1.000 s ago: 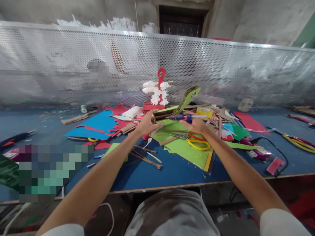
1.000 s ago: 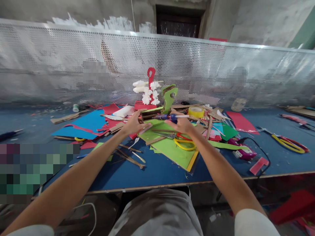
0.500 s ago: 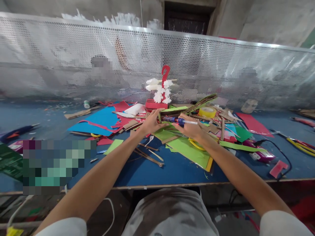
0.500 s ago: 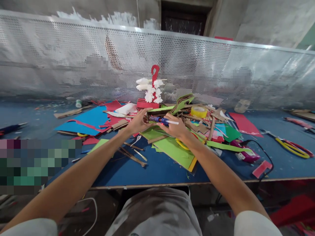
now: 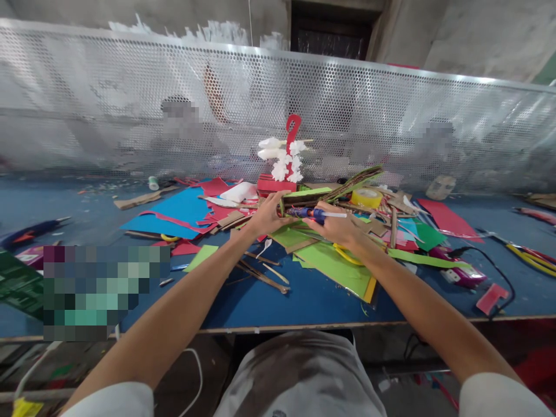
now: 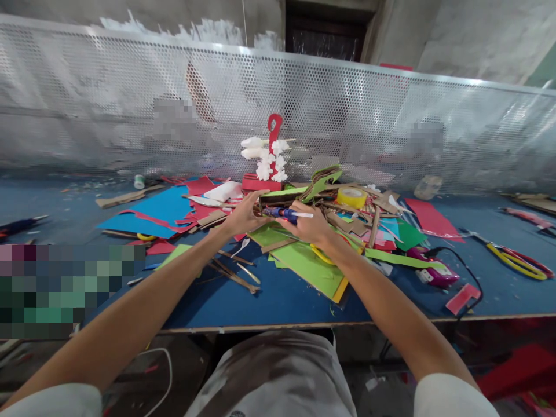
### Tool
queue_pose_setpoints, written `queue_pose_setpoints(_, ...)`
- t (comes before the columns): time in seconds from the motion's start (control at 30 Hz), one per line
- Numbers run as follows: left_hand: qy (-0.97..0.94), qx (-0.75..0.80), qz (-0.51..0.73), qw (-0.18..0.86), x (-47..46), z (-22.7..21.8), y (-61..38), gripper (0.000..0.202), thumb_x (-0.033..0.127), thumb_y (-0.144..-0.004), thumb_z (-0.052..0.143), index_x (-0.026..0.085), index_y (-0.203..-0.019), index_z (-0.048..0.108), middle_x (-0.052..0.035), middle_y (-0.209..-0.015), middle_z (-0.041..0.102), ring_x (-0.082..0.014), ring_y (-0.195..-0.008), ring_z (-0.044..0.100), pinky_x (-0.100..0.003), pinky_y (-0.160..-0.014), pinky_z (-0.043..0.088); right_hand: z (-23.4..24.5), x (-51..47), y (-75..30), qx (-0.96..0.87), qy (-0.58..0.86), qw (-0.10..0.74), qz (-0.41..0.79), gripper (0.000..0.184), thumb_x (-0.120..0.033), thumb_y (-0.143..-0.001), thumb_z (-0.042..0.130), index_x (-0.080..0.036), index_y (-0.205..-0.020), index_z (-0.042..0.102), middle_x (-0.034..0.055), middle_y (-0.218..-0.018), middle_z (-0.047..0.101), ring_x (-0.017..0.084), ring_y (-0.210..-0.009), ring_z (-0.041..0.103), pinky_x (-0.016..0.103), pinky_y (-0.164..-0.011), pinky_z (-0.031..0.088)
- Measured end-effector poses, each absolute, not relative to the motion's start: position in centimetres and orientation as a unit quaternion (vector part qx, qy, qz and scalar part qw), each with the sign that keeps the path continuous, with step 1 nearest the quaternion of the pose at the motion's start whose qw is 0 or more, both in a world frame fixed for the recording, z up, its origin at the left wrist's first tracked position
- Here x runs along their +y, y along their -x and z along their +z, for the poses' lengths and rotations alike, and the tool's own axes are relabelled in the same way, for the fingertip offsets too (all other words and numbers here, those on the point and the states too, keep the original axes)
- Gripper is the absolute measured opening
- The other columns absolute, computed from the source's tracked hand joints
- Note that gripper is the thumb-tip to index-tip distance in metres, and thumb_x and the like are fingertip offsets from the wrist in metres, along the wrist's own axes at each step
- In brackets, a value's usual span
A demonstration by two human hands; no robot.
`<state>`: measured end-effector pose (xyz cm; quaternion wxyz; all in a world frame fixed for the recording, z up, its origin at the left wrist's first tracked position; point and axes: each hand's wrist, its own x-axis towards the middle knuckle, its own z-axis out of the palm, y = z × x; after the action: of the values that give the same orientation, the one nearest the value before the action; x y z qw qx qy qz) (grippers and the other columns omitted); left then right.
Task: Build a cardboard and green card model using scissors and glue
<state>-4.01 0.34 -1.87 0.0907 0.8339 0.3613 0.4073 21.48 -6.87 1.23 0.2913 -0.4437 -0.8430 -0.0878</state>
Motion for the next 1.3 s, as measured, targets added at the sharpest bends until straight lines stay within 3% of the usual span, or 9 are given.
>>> queue_pose_setpoints(0.27,-0.834,0.363,0.406,0.089,0.3,-1.9,4.2,0.087,0.061,-0.081,0.081,0.025,-0.153,0.047,-0.0133,-0.143,0.059,-0.0330,-0.133,0.060,-0.047,-0.114,0.049,2.0,-7.5,-21.7,-0.853,0.414,0.316,-0.033,0.040,-0.061,-0.103,0.049,-0.024,-0.096,0.063,0.0100,-0.111,0.072,0.025,-0.090,0.067,0.034,-0.074,0.046)
queue_pose_setpoints(0.47,-0.833,0.363,0.410,0.087,0.2,-1.8,4.1,0.086,0.062,-0.081,0.081,0.026,-0.152,0.049,-0.0132,-0.143,0.059,-0.0325,-0.131,0.062,-0.046,-0.114,0.049,1.7,-7.4,-21.6,-0.826,0.464,0.313,-0.064,0.047,-0.068,-0.103,0.045,-0.026,-0.093,0.064,0.0091,-0.095,0.072,0.027,-0.083,0.068,0.035,-0.070,0.044)
queue_pose_setpoints(0.87,-0.835,0.361,0.406,0.094,0.4,-2.0,4.2,0.087,0.061,-0.081,0.081,0.027,-0.154,0.047,-0.0127,-0.143,0.058,-0.0321,-0.131,0.062,-0.046,-0.111,0.052,1.0,-6.8,-21.0,-0.827,0.470,0.288,-0.116,0.054,-0.068,-0.105,0.039,-0.023,-0.096,0.067,0.0133,-0.099,0.072,0.030,-0.087,0.069,0.036,-0.067,0.042)
queue_pose_setpoints(1.13,-0.830,0.364,0.413,0.094,0.2,-1.7,4.1,0.085,0.059,-0.080,0.081,0.025,-0.151,0.049,-0.0126,-0.141,0.060,-0.0314,-0.131,0.062,-0.046,-0.114,0.049,1.8,-7.5,-21.3,-0.833,0.467,0.281,-0.095,0.047,-0.064,-0.104,0.047,-0.023,-0.090,0.065,0.0098,-0.092,0.072,0.025,-0.079,0.068,0.032,-0.068,0.043)
queue_pose_setpoints(1.3,-0.833,0.358,0.413,0.091,0.3,-1.7,4.2,0.084,0.061,-0.081,0.080,0.025,-0.151,0.050,-0.0130,-0.141,0.061,-0.0320,-0.132,0.062,-0.046,-0.113,0.050,1.6,-7.5,-21.5,-0.835,0.440,0.323,-0.076,0.039,-0.058,-0.104,0.051,-0.023,-0.098,0.068,0.0085,-0.101,0.074,0.024,-0.085,0.069,0.032,-0.074,0.046)
